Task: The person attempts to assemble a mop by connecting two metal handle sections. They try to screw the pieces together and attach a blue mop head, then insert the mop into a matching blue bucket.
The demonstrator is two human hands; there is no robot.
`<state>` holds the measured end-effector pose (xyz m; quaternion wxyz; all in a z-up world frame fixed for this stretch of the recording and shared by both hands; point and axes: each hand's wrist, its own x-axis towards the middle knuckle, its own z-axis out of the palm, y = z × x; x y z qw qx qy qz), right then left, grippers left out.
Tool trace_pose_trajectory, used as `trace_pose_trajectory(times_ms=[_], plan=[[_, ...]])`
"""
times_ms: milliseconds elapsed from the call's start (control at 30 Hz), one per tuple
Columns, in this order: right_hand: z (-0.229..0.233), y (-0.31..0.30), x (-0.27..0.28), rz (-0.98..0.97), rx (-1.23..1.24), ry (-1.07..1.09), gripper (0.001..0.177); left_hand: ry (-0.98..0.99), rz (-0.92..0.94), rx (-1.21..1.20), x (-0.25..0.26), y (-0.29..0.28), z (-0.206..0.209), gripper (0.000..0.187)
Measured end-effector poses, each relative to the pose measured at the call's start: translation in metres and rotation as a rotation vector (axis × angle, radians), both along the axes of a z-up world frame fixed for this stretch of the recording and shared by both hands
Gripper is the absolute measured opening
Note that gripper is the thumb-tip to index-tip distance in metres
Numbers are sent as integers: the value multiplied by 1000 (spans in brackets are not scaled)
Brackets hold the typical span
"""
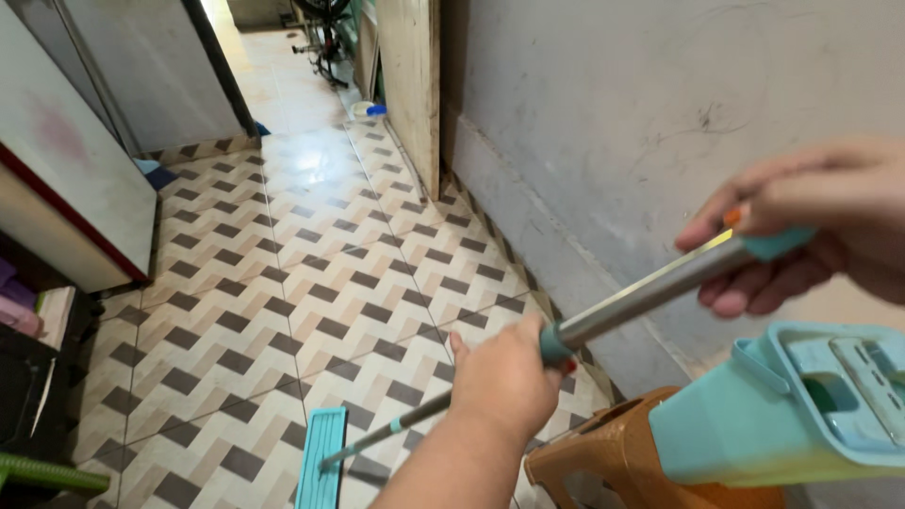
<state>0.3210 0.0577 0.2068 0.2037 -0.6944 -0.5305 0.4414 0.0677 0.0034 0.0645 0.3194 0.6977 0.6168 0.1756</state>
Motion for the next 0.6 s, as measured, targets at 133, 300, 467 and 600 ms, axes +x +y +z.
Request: trace_pose_trajectory(times_ms=[133,300,467,600], plan=[[-18,-4,6,12,-111,132,41,41,-68,-4,-9,-4,-9,20],[-68,-25,-39,143,-192,294,43,183,44,-199,-49,-4,-40,24],[-114,-57,-148,319,-328,325,45,489,221,-395,-122,-21,-67,26],[-124,-86,-207,458,-343,70,45,514,448,-481,-165,-38,-87,39]])
